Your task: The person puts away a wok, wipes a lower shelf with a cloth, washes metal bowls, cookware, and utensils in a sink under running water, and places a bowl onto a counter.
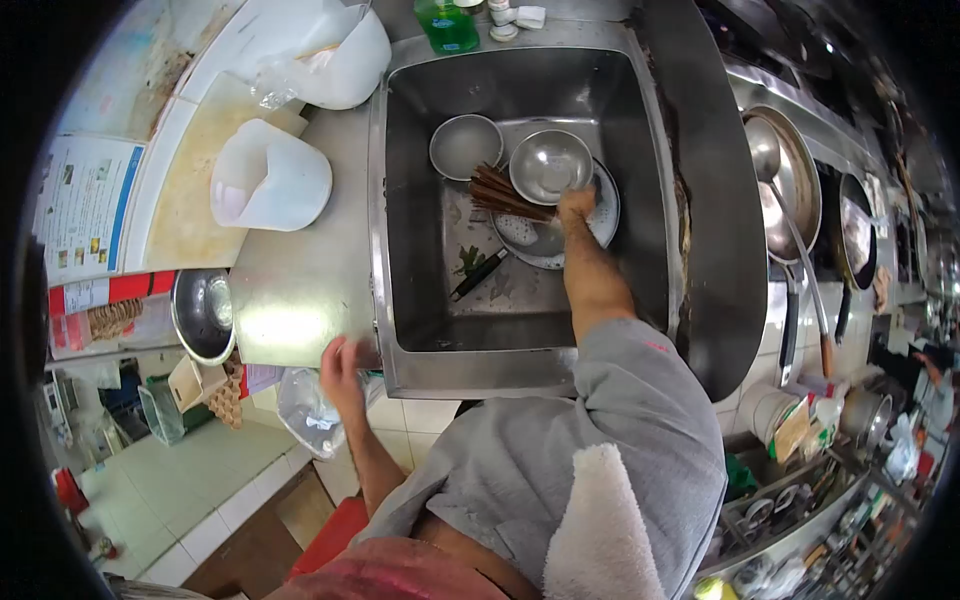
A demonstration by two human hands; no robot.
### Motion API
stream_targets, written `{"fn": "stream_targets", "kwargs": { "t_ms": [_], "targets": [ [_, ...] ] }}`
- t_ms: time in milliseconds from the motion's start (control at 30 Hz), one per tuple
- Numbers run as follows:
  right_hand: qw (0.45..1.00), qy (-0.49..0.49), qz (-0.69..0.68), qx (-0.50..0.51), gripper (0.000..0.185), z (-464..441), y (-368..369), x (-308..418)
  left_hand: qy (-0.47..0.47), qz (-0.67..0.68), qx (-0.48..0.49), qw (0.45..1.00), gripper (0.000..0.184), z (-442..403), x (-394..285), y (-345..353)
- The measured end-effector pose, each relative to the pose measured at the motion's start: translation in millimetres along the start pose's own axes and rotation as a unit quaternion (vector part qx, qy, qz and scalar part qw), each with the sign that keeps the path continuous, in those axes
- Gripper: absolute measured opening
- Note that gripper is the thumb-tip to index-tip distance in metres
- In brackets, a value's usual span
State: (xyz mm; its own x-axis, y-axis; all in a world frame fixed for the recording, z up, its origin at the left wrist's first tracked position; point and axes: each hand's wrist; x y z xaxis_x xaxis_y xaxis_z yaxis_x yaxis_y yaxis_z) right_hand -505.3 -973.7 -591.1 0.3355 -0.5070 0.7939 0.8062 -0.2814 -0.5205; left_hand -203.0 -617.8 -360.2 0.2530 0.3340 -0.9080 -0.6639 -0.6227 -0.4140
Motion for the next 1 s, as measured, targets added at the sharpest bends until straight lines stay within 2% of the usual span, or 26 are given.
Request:
{"fn": "stream_targets", "kwargs": {
  "t_ms": [33,67,100,167,200,267,300,367,400,467,533,600,667,733,800,833,900,933,967,1000],
  "targets": [
    [1.000,-0.005,0.002,0.012,0.034,4.1,-9.6,11.7,0.015,-0.019,0.019,1.000,0.023,-7.5,-5.2,23.8],
    [0.983,-0.158,0.094,-0.017,0.030,6.2,-16.8,27.9,0.077,-0.057,0.059,0.994,0.024,-14.1,-25.8,48.1],
    [0.933,-0.312,0.175,-0.047,0.027,12.2,-24.3,50.7,0.139,-0.096,0.095,0.981,0.026,-21.2,-47.2,72.0],
    [0.884,-0.443,0.144,0.033,0.014,46.3,-61.7,114.0,0.207,-0.130,0.124,0.962,0.040,-35.0,-74.6,116.3],
    [0.876,-0.461,0.135,0.044,0.014,63.8,-74.7,140.5,0.238,-0.114,0.128,0.956,0.051,-42.7,-76.8,137.6],
    [0.796,-0.539,0.212,0.173,0.012,92.5,-93.1,181.2,0.271,-0.144,0.111,0.945,0.065,-58.1,-85.9,169.5],
    [0.788,-0.552,0.209,0.174,0.012,103.2,-95.7,191.6,0.259,-0.119,0.111,0.952,0.066,-65.7,-86.3,182.7],
    [0.727,-0.568,0.262,0.283,0.019,122.8,-95.6,210.0,0.191,-0.120,0.137,0.965,0.059,-73.3,-82.0,197.8],
    [0.720,-0.578,0.262,0.281,0.019,128.6,-93.0,220.8,0.193,-0.116,0.126,0.966,0.059,-78.8,-69.7,197.3],
    [0.621,-0.551,0.174,0.529,0.018,140.9,-84.7,244.0,0.032,-0.161,0.273,0.948,0.052,-90.4,-49.5,191.1],
    [0.627,-0.570,0.050,0.528,0.026,179.7,-71.2,290.2,0.055,-0.189,0.277,0.940,0.051,-77.6,-48.6,179.0],
    [0.638,-0.618,0.017,0.460,0.020,229.1,-50.6,343.8,0.074,-0.223,0.289,0.928,0.050,-55.4,-38.8,170.8],
    [0.584,-0.672,-0.061,0.450,0.019,274.7,-9.6,383.1,0.186,-0.183,0.244,0.934,0.049,-41.4,-22.3,171.4],
    [0.497,-0.756,0.031,0.426,0.019,301.8,51.6,407.8,0.205,-0.164,0.257,0.930,0.050,-25.3,-45.1,150.5],
    [0.475,-0.729,0.217,0.442,0.027,317.7,113.3,417.2,0.231,-0.156,0.261,0.924,0.050,-18.0,-50.8,131.3],
    [0.477,-0.730,0.216,0.439,0.027,313.3,138.7,414.7,0.226,-0.152,0.290,0.917,0.054,-14.6,-56.2,117.9],
    [0.379,-0.694,0.462,0.402,0.030,315.3,175.6,415.3,0.225,-0.151,0.314,0.910,0.058,-15.3,-52.9,98.6],
    [0.379,-0.696,0.460,0.401,0.030,312.7,184.1,411.5,0.269,-0.138,0.291,0.908,0.059,-14.4,-48.3,91.8],
    [0.356,-0.700,0.478,0.393,0.033,305.8,184.3,406.6,0.313,-0.124,0.266,0.903,0.060,-15.1,-44.2,85.8],
    [0.342,-0.702,0.487,0.390,0.035,308.1,188.6,405.8,0.312,-0.119,0.269,0.903,0.062,-17.2,-41.6,79.2]
  ]
}}
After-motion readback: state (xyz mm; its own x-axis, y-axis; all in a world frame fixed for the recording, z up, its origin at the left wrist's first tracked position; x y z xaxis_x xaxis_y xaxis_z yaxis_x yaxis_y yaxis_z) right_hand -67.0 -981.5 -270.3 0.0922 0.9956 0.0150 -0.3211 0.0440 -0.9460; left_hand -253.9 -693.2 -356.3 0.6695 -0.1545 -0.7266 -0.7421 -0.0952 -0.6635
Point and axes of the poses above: each hand's wrist, its own z-axis away from the middle knuckle, its own y-axis out of the palm, x = y × z, and after that the axes turned 2 degrees about x, right-handed
